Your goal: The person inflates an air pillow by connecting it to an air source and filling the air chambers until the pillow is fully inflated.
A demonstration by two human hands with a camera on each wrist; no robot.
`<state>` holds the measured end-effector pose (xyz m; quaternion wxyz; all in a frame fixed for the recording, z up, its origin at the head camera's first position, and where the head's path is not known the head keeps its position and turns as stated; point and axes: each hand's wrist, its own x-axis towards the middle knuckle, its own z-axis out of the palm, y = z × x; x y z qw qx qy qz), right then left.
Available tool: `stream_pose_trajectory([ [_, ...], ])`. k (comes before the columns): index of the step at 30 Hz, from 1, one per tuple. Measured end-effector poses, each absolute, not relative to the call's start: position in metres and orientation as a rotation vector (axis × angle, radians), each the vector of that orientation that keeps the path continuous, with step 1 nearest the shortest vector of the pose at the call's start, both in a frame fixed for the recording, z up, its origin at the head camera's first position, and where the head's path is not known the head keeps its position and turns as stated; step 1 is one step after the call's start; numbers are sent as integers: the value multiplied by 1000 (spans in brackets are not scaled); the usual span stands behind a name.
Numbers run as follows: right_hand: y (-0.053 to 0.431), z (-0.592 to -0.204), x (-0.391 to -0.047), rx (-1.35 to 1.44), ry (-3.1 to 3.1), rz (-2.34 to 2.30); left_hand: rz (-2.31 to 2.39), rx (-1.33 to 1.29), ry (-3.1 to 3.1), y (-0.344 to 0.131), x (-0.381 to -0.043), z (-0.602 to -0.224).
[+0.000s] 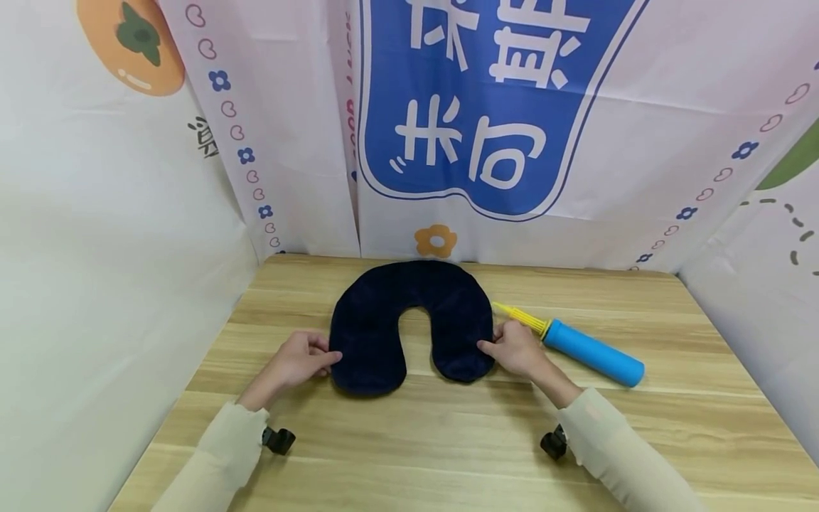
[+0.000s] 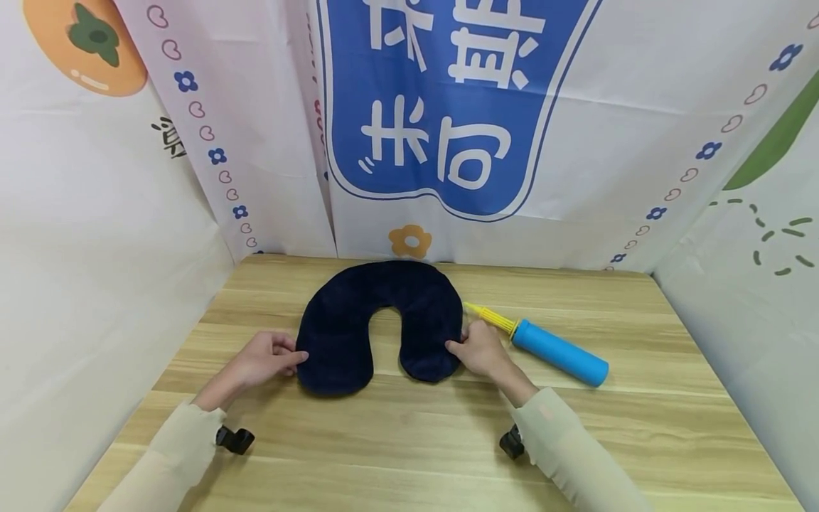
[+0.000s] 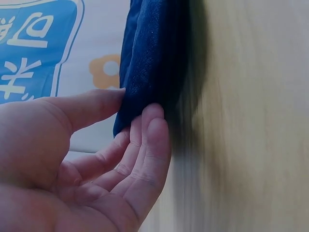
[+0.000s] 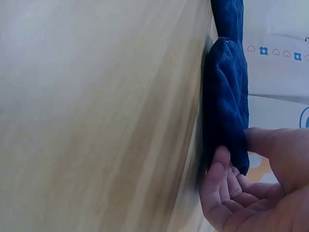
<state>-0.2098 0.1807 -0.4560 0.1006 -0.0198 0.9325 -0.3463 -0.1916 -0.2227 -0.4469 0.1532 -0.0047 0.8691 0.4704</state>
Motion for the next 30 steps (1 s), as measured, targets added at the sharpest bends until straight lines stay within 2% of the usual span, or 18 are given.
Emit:
stream_pose_trajectory([
  [10,178,-453,-190,-108,2708,-1085,1348,4,2502,-229,-186,-450],
  [21,165,-447,-158,-232,2684,-1040,1255,-25,2602,-242,-199,-451],
  [25,169,-445,-161,-206,2686,-968,1166,19,2633,-248,-193,-453],
  [30,182,-445,-181,-144,2748,-955,1096,55,2638,-250,-176,-454],
])
